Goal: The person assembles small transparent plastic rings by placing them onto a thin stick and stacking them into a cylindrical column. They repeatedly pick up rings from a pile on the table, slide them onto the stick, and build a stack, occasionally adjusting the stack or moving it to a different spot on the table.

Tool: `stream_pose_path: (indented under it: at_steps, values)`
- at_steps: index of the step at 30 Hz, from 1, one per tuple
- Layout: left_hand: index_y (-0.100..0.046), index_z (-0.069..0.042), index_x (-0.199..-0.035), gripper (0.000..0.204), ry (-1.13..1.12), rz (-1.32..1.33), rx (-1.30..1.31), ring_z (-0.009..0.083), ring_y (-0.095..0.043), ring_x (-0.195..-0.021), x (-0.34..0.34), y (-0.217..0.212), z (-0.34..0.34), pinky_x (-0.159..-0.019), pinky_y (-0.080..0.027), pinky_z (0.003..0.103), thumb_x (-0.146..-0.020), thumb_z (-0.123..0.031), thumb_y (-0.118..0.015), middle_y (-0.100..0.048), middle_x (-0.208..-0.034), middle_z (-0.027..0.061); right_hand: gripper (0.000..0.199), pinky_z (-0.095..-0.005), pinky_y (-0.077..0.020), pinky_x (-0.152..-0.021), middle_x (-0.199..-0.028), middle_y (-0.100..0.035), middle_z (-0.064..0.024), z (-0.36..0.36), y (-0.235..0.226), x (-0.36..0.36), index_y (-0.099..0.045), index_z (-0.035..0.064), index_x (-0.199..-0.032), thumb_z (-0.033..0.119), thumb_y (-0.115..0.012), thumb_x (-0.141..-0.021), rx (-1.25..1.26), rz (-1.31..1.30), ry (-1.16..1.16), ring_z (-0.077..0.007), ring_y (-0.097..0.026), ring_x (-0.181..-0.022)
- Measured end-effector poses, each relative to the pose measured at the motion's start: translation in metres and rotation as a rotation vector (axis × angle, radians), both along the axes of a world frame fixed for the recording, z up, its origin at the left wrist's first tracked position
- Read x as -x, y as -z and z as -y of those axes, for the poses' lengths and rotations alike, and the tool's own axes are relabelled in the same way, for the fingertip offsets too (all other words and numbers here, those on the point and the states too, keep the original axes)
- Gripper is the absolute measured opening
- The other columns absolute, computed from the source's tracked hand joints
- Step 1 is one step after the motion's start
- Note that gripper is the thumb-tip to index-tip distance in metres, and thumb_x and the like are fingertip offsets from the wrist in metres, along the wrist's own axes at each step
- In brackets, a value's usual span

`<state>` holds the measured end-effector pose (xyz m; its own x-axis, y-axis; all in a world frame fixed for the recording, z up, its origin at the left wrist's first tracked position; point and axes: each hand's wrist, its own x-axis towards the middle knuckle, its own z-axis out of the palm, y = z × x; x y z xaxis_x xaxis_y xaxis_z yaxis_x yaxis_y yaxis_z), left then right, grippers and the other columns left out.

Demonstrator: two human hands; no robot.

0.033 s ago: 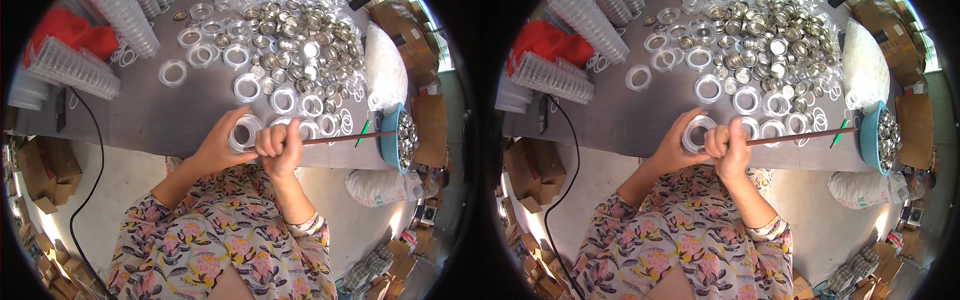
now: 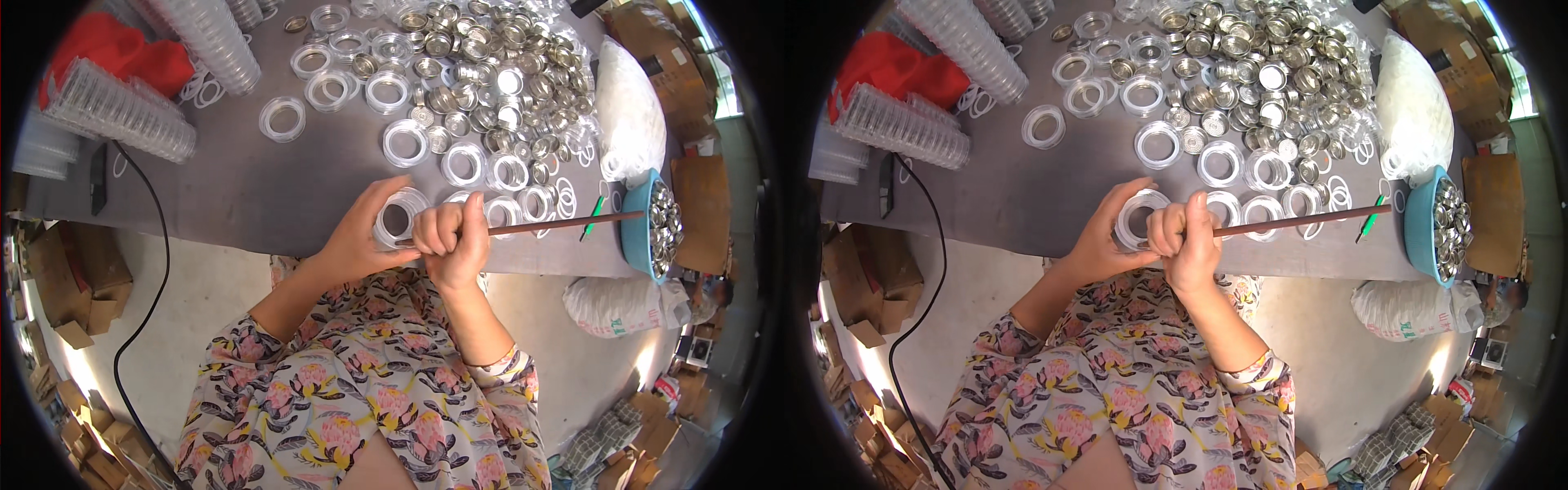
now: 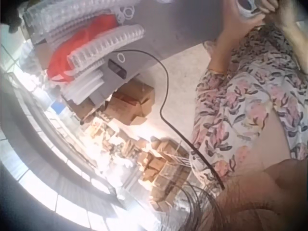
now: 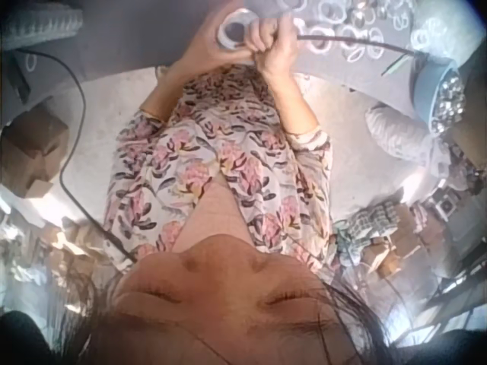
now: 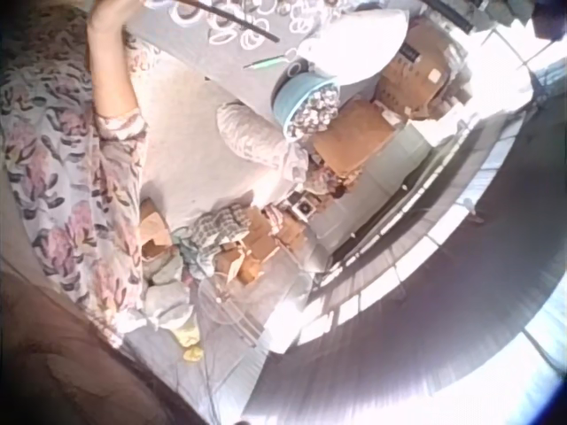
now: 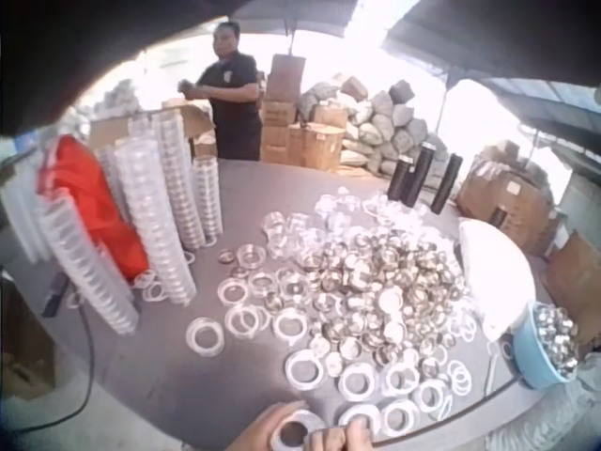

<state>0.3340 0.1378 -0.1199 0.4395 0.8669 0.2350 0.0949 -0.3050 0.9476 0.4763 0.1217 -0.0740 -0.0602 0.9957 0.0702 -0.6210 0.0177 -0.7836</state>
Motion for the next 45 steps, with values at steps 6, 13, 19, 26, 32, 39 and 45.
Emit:
stream_pose_path:
  at_steps: [6,13,19,26,32,39,45]
  values:
    - [-0.04,-0.004,-0.127,0.078,-0.047,0.03,-0.01,0.0305,-0.046,-0.113,-0.004,0.007,0.001,-0.099,-0.032,0.041,-0.062,-0.021,-0.079,-0.047,-0.122,0.0133,0.059,-0.0259,-0.018,-0.039,-0.042,-0.025,0.0018,-0.037,-0.004,0.022,-0.028,0.0125,-0.047,0.042,-0.027,-0.098,-0.076,0.198,0.057,-0.011,-0.022,-0.039]
    - [-0.035,-0.004,-0.131,0.081,-0.064,0.006,-0.025,0.0228,-0.043,-0.12,-0.004,0.011,0.007,-0.099,-0.033,0.036,-0.063,-0.011,-0.078,-0.043,-0.127,0.0117,0.057,-0.0253,-0.0189,-0.038,-0.043,-0.025,0.0022,-0.034,-0.02,-0.013,-0.028,0.0115,-0.049,0.038,-0.031,-0.099,0.026,0.373,-0.029,-0.0091,-0.023,-0.039]
    - [-0.036,-0.006,-0.129,0.081,-0.121,0.087,-0.04,0.0321,-0.043,-0.119,-0.01,0.027,0.009,-0.105,-0.022,0.052,-0.062,-0.02,-0.079,-0.047,-0.125,0.0124,0.059,-0.0254,-0.0159,-0.036,-0.041,-0.023,0.0025,-0.026,-0.009,0.025,-0.025,0.0135,-0.047,0.043,-0.031,-0.098,0.091,0.173,0.007,-0.0097,-0.021,-0.037]
    - [-0.035,-0.006,-0.129,0.08,-0.127,0.04,-0.032,0.0332,-0.042,-0.12,-0.011,0.017,0.011,-0.106,-0.017,0.055,-0.063,-0.021,-0.079,-0.045,-0.127,0.0118,0.055,-0.0275,-0.0215,-0.04,-0.045,-0.027,0.0019,-0.037,-0.018,-0.002,-0.029,0.011,-0.05,0.035,-0.032,-0.099,-0.05,0.423,0.065,-0.0105,-0.024,-0.039]
    - [-0.034,-0.005,-0.132,0.082,-0.083,-0.015,-0.133,0.032,-0.041,-0.122,-0.001,0.013,0.003,-0.107,-0.017,0.054,-0.064,-0.023,-0.078,-0.045,-0.128,0.0119,0.056,-0.0272,-0.0203,-0.039,-0.045,-0.026,0.0007,-0.01,-0.005,0.001,-0.027,0.0116,-0.049,0.037,-0.03,-0.099,0.047,0.081,0.059,-0.011,-0.024,-0.04]
    - [-0.051,-0.005,-0.12,0.054,-0.819,-0.572,-0.481,0.0298,-0.045,-0.117,0.084,0.031,-0.068,-0.104,-0.02,0.054,-0.071,-0.016,-0.072,-0.053,-0.119,0.0131,0.059,-0.0255,-0.0188,-0.04,-0.043,-0.024,0.0016,-0.005,-0.016,-0.009,-0.025,0.0126,-0.047,0.041,-0.027,-0.099,-0.075,0.049,0.137,-0.0108,-0.023,-0.041]
    - [-0.062,-0.014,-0.102,0.025,-0.684,-0.569,-0.565,0.0236,-0.052,-0.11,0.083,0.005,-0.054,-0.104,-0.019,0.055,-0.077,-0.009,-0.064,-0.061,-0.103,0.0001,0.06,-0.0256,-0.0182,-0.04,-0.042,-0.025,0.001,-0.006,-0.022,-0.02,-0.026,0.0129,-0.047,0.043,-0.026,-0.098,-0.13,0.073,0.265,-0.0112,-0.022,-0.041]
